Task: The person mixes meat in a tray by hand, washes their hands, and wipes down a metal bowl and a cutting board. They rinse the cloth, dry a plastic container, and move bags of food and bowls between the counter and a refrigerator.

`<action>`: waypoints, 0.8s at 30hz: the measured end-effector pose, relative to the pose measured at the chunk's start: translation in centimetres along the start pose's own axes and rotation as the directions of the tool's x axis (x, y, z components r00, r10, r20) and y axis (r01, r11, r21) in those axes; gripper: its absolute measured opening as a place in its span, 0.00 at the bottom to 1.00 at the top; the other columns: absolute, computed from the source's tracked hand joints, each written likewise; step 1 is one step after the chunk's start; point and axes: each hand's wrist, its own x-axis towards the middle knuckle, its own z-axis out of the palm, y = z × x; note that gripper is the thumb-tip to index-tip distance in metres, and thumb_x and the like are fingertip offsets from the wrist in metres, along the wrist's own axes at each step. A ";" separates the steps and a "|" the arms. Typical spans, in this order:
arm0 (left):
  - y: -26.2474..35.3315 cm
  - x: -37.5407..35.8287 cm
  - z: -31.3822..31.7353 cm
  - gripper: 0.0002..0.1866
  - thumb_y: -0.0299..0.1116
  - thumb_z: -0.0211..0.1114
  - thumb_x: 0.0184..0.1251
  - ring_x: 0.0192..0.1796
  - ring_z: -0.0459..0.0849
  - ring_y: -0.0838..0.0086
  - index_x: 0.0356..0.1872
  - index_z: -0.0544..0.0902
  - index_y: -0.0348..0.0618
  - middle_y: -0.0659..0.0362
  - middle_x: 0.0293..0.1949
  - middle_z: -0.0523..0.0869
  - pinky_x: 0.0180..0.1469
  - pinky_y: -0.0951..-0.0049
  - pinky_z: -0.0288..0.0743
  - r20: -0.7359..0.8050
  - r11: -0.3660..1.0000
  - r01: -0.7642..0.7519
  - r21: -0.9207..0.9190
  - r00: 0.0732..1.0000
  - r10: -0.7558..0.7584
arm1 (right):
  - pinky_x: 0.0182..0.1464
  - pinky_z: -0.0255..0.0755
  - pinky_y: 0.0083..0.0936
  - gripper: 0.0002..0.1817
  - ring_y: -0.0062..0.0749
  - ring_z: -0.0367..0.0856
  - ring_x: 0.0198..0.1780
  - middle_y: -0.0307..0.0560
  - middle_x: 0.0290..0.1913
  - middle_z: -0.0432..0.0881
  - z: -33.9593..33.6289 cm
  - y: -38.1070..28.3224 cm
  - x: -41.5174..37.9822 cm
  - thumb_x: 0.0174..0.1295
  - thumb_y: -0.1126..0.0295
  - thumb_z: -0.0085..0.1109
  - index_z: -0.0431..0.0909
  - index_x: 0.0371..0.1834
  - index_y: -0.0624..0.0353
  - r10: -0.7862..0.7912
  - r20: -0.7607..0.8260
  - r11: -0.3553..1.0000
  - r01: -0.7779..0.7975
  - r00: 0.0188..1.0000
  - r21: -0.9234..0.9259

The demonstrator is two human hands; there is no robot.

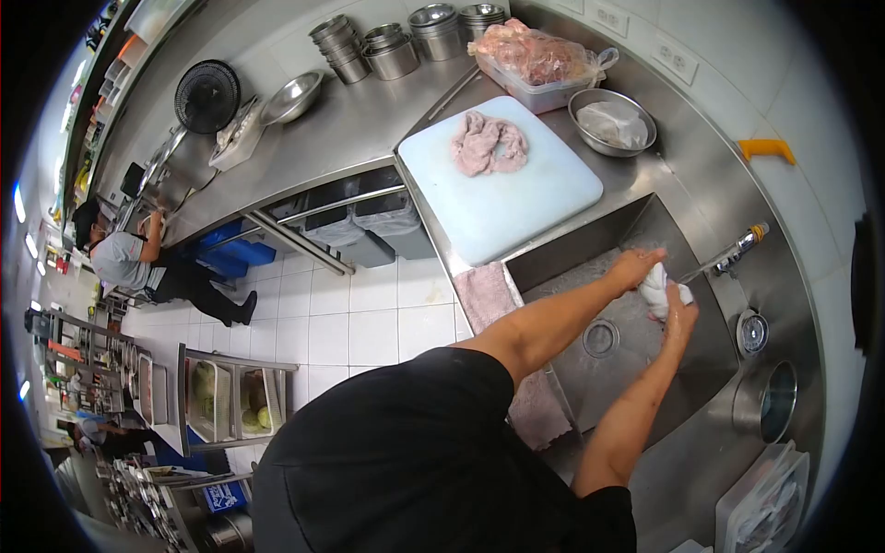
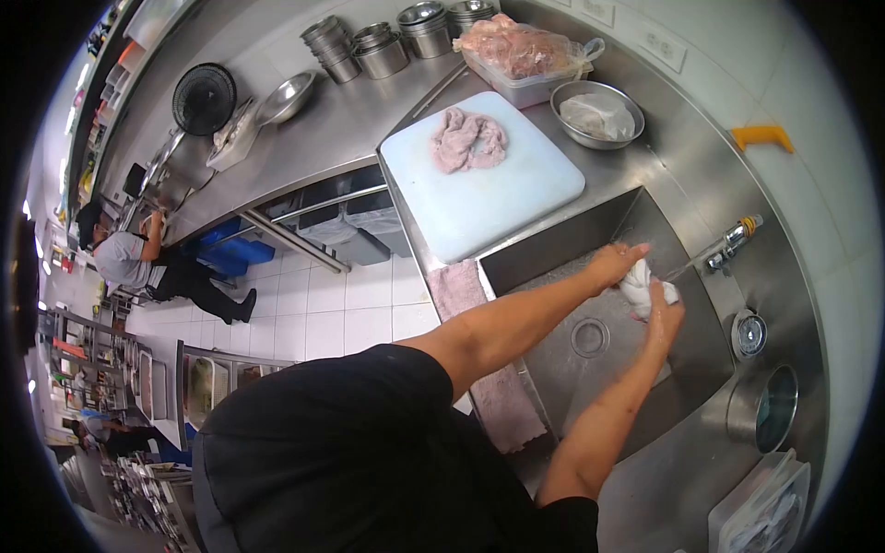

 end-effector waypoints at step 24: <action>-1.5 -5.4 3.5 0.17 0.48 0.66 0.66 0.21 0.69 0.70 0.26 0.73 0.49 0.61 0.17 0.71 0.30 0.68 0.69 0.368 0.689 0.335 -0.643 0.924 -0.105 | 0.41 0.73 0.43 0.17 0.52 0.82 0.37 0.59 0.33 0.83 4.0 3.3 -7.6 0.60 0.58 0.56 0.79 0.35 0.65 -0.193 -0.490 0.981 0.175 0.850 -0.082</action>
